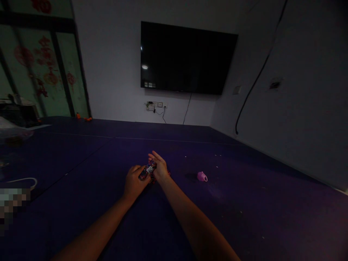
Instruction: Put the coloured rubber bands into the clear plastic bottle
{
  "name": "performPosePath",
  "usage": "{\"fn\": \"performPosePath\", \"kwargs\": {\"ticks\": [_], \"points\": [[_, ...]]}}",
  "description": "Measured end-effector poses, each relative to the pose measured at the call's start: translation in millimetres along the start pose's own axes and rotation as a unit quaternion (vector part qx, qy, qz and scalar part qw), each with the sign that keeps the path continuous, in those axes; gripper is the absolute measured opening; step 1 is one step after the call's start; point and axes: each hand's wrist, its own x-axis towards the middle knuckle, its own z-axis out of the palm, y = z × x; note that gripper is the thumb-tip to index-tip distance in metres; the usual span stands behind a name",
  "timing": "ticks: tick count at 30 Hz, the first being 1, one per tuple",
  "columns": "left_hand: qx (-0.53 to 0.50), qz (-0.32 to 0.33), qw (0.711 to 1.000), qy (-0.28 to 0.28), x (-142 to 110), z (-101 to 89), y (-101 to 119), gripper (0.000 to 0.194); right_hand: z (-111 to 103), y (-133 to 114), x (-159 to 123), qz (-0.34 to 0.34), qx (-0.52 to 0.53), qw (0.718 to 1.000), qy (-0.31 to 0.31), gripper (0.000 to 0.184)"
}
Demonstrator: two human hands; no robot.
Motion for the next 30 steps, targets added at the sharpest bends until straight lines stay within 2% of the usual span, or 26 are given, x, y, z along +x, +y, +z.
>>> {"fn": "performPosePath", "kwargs": {"ticks": [3,9,18,23,26,30], "points": [[0.001,0.006,1.0,0.004,0,-0.6,0,0.022,1,-4,-1,0.036,0.01,0.999,-0.006,0.033],[0.006,0.025,1.0,0.012,0,-1.8,0,0.019,-1,-3,-3,0.106,0.032,0.992,-0.067,0.039],[-0.003,0.061,0.998,0.0,-3,-0.5,1,0.027,-18,-15,-3,0.226,0.036,0.961,-0.153,0.062],[-0.011,0.095,0.995,-0.002,-2,-1.8,3,0.026,-24,-26,1,0.28,0.006,0.942,-0.186,0.058],[-0.013,0.082,0.997,-0.001,-1,-2.7,4,0.026,-22,-26,2,0.268,0.0,0.946,-0.184,0.056],[-0.017,0.037,0.999,0.01,0,-2.9,3,0.024,-15,-22,2,0.198,0.024,0.968,-0.153,0.051]]}}
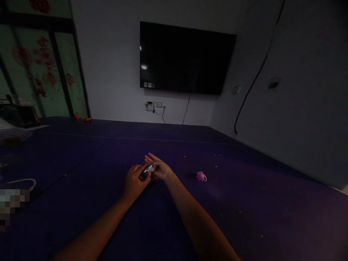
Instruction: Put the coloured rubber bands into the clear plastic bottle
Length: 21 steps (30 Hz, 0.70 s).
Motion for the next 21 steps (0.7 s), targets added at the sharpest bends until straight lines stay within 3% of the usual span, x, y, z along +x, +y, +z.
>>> {"fn": "performPosePath", "kwargs": {"ticks": [5,9,21], "points": [[0.0,-0.035,0.999,0.009,0,1.6,-3,0.024,7,2,3,-0.062,0.022,0.996,0.061,0.041],[0.004,-0.022,1.0,-0.013,0,2.4,-3,0.022,7,0,4,-0.085,0.037,0.988,0.125,0.029],[-0.001,-0.03,1.0,0.001,1,2.9,-2,0.024,-3,4,12,-0.164,0.059,0.966,0.189,0.015]]}}
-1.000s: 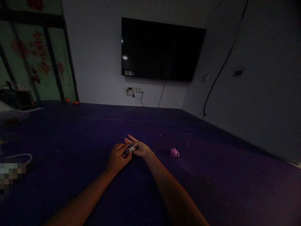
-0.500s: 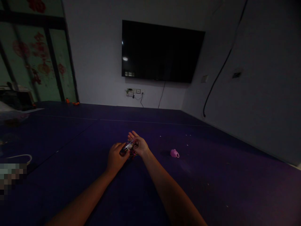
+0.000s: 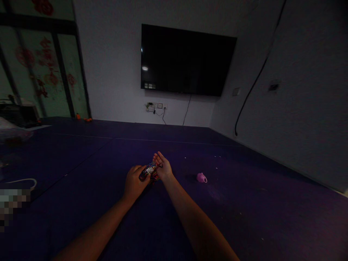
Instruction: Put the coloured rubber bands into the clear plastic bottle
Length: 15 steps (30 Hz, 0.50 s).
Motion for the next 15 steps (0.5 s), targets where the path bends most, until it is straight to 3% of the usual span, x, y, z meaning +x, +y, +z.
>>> {"fn": "performPosePath", "kwargs": {"ticks": [8,15], "points": [[-0.025,-0.046,0.998,0.022,1.7,-0.3,-0.7,0.022,-1.6,-3.3,-4.7,-0.003,-0.052,0.999,-0.007,0.016],[-0.069,-0.124,0.989,0.041,0.7,-0.4,-3.0,0.031,-3.0,3.6,-8.2,-0.079,-0.23,0.969,-0.051,0.022]]}}
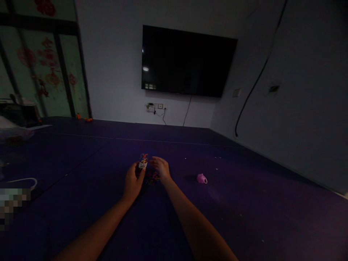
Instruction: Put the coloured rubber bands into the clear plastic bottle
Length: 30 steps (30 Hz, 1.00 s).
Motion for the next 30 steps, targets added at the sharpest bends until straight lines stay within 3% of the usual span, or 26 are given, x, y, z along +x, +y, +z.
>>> {"fn": "performPosePath", "kwargs": {"ticks": [3,6,10,17,25,30], "points": [[-0.009,-0.017,1.0,-0.008,-1,1.4,-3,0.033,5,-5,-6,-0.109,-0.081,0.991,-0.007,0.026],[-0.018,-0.011,1.0,-0.015,-1,2.5,-5,0.032,12,-13,-15,-0.224,-0.154,0.962,-0.034,0.028],[-0.004,0.007,1.0,-0.001,1,3.3,-7,0.03,20,-19,-26,-0.311,-0.229,0.921,-0.059,0.036],[0.031,0.055,0.998,-0.001,1,1.9,-9,0.026,19,-19,-27,-0.332,-0.313,0.889,-0.046,0.053],[0.053,0.098,0.994,0.004,0,4.2,-14,0.027,18,-22,-18,-0.285,-0.354,0.887,-0.08,0.062],[0.048,0.098,0.994,0.01,0,4.9,-15,0.029,18,-35,-12,-0.29,-0.339,0.89,-0.092,0.07]]}}
